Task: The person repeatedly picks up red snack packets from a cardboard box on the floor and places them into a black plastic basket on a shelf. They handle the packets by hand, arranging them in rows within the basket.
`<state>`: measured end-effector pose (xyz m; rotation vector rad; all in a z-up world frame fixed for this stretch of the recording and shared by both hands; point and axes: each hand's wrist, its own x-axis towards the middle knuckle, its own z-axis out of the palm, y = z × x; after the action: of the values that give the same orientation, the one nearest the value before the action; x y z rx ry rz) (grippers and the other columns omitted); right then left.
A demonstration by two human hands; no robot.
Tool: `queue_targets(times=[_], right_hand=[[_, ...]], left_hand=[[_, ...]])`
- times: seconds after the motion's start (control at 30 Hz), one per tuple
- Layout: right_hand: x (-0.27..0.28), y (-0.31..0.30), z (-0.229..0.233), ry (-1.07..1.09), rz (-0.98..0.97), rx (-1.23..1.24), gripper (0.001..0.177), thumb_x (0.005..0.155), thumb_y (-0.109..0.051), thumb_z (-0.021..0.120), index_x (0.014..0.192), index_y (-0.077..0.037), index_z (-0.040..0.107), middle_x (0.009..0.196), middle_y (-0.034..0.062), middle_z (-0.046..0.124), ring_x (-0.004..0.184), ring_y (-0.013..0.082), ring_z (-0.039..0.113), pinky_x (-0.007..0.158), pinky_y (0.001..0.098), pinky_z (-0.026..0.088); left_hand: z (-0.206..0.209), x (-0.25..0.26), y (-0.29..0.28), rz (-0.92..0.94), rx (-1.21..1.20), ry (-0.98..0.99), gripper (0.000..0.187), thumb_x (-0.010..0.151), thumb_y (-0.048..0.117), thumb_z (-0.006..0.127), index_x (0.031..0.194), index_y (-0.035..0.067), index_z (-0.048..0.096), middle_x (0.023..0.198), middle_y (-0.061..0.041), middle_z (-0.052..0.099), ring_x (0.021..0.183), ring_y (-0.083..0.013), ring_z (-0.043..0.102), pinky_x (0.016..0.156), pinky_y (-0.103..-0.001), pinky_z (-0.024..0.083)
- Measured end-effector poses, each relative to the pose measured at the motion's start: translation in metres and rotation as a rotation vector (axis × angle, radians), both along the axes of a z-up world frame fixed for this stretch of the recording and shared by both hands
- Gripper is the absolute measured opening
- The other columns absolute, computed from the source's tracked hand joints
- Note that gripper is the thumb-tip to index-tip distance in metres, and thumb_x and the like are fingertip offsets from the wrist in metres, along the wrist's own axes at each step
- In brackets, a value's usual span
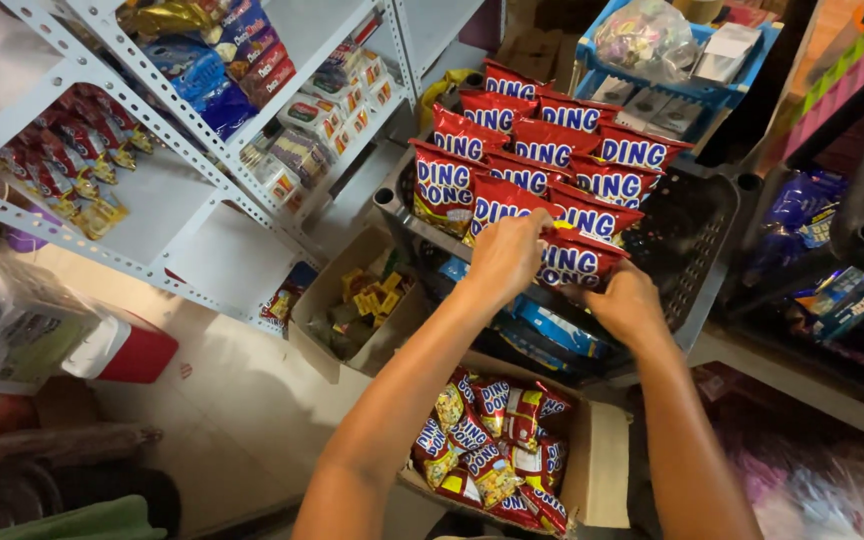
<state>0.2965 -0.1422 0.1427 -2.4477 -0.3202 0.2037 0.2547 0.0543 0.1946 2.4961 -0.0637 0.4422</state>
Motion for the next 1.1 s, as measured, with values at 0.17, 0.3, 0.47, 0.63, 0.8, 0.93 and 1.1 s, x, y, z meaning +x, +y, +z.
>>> queue_targets(times=[0.17,0.3,0.47,0.63,0.8,0.93,1.1], right_hand=[[-0.001,-0.003,-0.017,-0.036,0.048,0.295,0.058,0.069,-0.027,0.089,0.118,-0.004,0.072,0.114,0.0134,0.076,0.104,0.0255,0.071,0.09,0.039,0.053],[0.018,-0.015,-0.053,0.053,0.092,0.418,0.058,0.069,-0.018,0.089,0.121,-0.003,0.067,0.116,0.0115,0.076,0.105,0.0214,0.071,0.093,0.037,0.053],[0.031,-0.033,-0.061,0.083,0.161,0.298,0.059,0.071,-0.02,0.091,0.12,0.0,0.066,0.117,0.0144,0.074,0.104,0.0245,0.07,0.093,0.0372,0.054],[0.045,-0.03,-0.074,0.046,0.274,0.097,0.052,0.084,-0.019,0.068,0.133,-0.006,0.059,0.127,0.0213,0.069,0.113,0.0375,0.068,0.094,0.0457,0.054],[0.047,-0.012,-0.08,-0.119,0.454,-0.17,0.056,0.091,-0.026,0.061,0.145,-0.014,0.051,0.145,0.0229,0.053,0.123,0.043,0.057,0.1,0.0494,0.048],[0.045,-0.006,-0.084,-0.149,0.468,-0.139,0.057,0.092,-0.024,0.061,0.147,-0.014,0.048,0.149,0.0238,0.048,0.13,0.0427,0.05,0.104,0.0489,0.043],[0.052,-0.011,-0.104,-0.017,0.4,-0.169,0.05,0.094,-0.021,0.06,0.142,-0.013,0.054,0.144,0.0225,0.055,0.129,0.0398,0.054,0.104,0.0464,0.045]], left_hand=[[0.007,-0.004,-0.01,0.067,0.116,0.038,0.027,0.087,0.009,0.068,0.114,0.007,0.066,0.092,-0.019,0.073,0.087,-0.0405,0.07,0.076,-0.052,0.053],[0.011,-0.015,-0.026,0.126,0.24,-0.065,0.041,0.084,0.004,0.067,0.124,0.008,0.063,0.115,-0.018,0.064,0.114,-0.0393,0.059,0.094,-0.053,0.048],[-0.001,-0.025,-0.052,0.03,0.311,-0.247,0.07,0.077,0.018,0.073,0.142,0.006,0.052,0.149,-0.021,0.044,0.148,-0.0397,0.034,0.12,-0.067,0.025],[-0.043,-0.022,-0.071,-0.142,0.335,-0.32,0.062,0.099,0.024,0.065,0.156,0.025,0.042,0.171,-0.016,0.021,0.162,-0.04,0.015,0.127,-0.076,0.01],[-0.047,-0.017,-0.073,-0.128,0.415,-0.28,0.066,0.098,0.016,0.06,0.157,0.036,0.039,0.173,-0.015,0.017,0.163,-0.0383,0.014,0.127,-0.075,0.008],[-0.056,-0.013,-0.07,-0.131,0.454,-0.26,0.071,0.097,0.011,0.058,0.158,0.038,0.037,0.172,-0.016,0.021,0.163,-0.0363,0.015,0.127,-0.075,0.006],[-0.064,-0.011,-0.063,-0.138,0.52,-0.258,0.07,0.097,0.011,0.058,0.158,0.038,0.037,0.168,-0.015,0.03,0.161,-0.0349,0.021,0.127,-0.074,0.005]])
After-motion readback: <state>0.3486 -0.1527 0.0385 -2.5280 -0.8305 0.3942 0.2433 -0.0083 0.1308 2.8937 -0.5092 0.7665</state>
